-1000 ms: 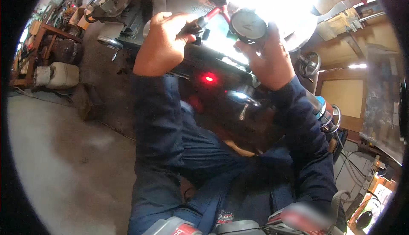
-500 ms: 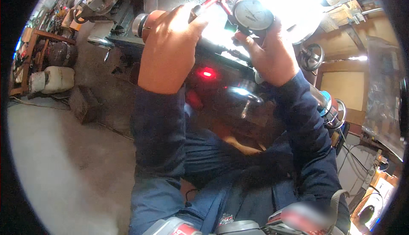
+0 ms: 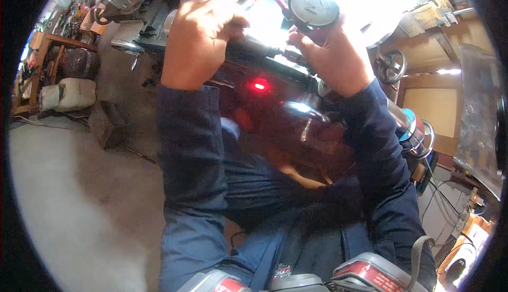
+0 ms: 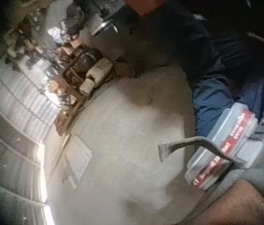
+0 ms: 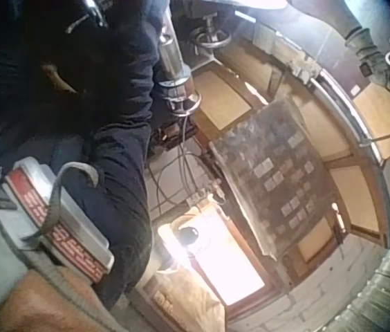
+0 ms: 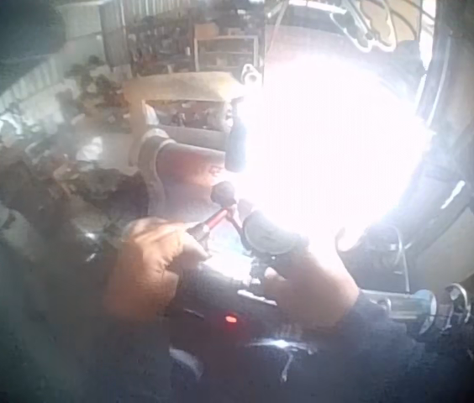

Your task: Grinding and measuring a metal shaft using a machining tool and a dial indicator.

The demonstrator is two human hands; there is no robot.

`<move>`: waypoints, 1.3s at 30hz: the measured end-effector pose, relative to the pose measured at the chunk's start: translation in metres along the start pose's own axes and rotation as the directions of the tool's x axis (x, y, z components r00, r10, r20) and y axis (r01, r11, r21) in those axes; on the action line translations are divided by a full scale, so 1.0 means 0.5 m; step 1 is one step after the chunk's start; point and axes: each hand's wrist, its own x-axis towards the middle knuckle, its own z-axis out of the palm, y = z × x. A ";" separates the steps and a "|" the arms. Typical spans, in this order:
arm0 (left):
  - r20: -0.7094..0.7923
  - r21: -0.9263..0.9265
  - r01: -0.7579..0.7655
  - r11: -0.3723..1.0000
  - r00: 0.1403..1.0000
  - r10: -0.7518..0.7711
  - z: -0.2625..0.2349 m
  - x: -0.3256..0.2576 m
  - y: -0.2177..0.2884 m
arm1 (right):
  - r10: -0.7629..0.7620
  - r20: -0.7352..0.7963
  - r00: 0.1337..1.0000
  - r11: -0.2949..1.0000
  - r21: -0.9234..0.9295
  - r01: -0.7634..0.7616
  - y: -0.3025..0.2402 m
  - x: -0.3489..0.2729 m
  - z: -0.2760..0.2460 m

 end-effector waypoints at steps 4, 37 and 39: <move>-0.063 -0.212 0.220 0.952 0.969 -0.238 0.005 0.008 -0.013 | 0.304 0.008 0.953 0.839 0.472 -0.271 -0.011 0.016 0.003; 0.294 -0.568 0.483 0.666 0.875 -0.384 -0.016 0.010 -0.079 | 0.284 0.109 0.953 0.932 0.201 -0.301 -0.039 -0.003 -0.085; 0.291 -0.572 0.488 0.660 0.872 -0.393 -0.026 -0.001 -0.081 | 0.102 -0.094 0.990 0.990 0.103 -0.093 0.005 -0.067 -0.141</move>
